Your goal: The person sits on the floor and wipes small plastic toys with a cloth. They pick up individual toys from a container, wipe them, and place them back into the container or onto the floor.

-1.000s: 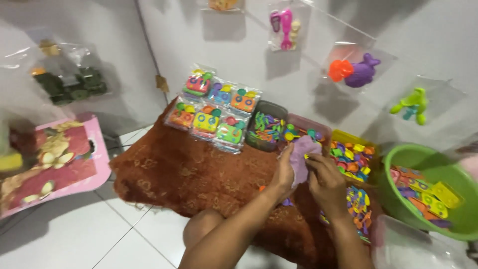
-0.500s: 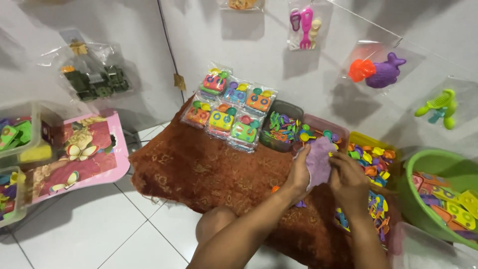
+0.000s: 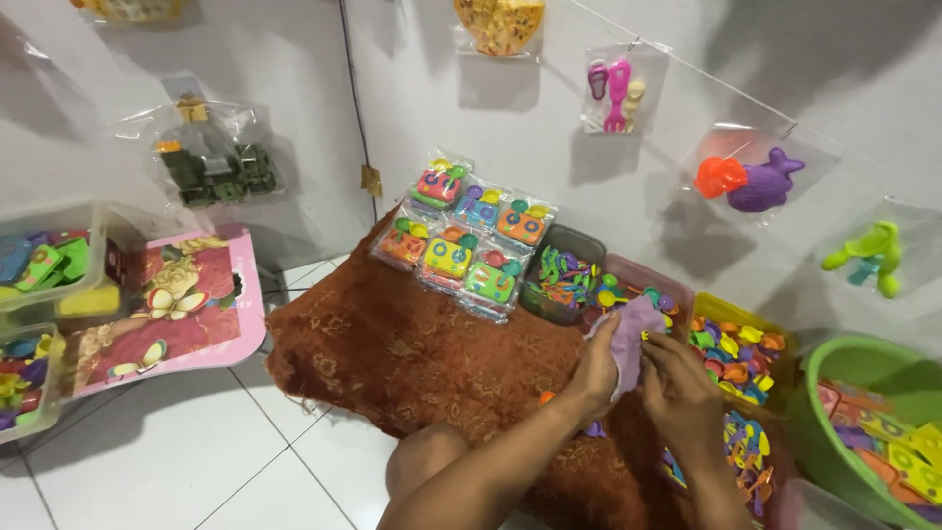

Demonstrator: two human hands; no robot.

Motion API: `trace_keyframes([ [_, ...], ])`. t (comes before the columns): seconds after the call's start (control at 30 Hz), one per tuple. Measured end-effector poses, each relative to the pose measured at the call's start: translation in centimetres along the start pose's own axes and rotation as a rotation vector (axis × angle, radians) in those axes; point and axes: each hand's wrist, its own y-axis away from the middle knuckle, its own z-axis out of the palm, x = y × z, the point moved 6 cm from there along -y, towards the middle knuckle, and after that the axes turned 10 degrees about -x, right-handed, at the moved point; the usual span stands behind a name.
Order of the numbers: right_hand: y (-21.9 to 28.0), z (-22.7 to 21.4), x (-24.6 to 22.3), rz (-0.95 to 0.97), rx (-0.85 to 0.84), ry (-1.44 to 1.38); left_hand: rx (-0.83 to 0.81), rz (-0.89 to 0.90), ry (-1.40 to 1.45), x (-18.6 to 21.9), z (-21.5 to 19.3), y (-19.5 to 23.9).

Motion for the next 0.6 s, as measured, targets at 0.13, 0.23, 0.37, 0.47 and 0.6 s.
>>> trace_keyframes([
  [0.13, 0.4, 0.0, 0.6, -0.025, 0.004, 0.077, 0.084, -0.102, -0.016, -1.2, -0.9, 0.6],
  [0.23, -0.4, -0.3, -0.1, -0.016, 0.021, 0.060, 0.094, -0.097, -0.002, -1.3, -1.2, 0.1],
  [0.37, -0.5, -0.1, -0.6, -0.033, 0.031, 0.031, 0.116, -0.105, -0.101, -1.0, -1.7, 0.4],
  [0.47, -0.4, -0.4, 0.5, -0.010, 0.060, 0.038, 0.198, -0.142, -0.163, -1.2, -2.2, 0.8],
  [0.6, -0.9, -1.0, -1.0, -0.016, 0.057, -0.005, 0.182, -0.075, -0.219, -0.2, -1.4, 0.7],
])
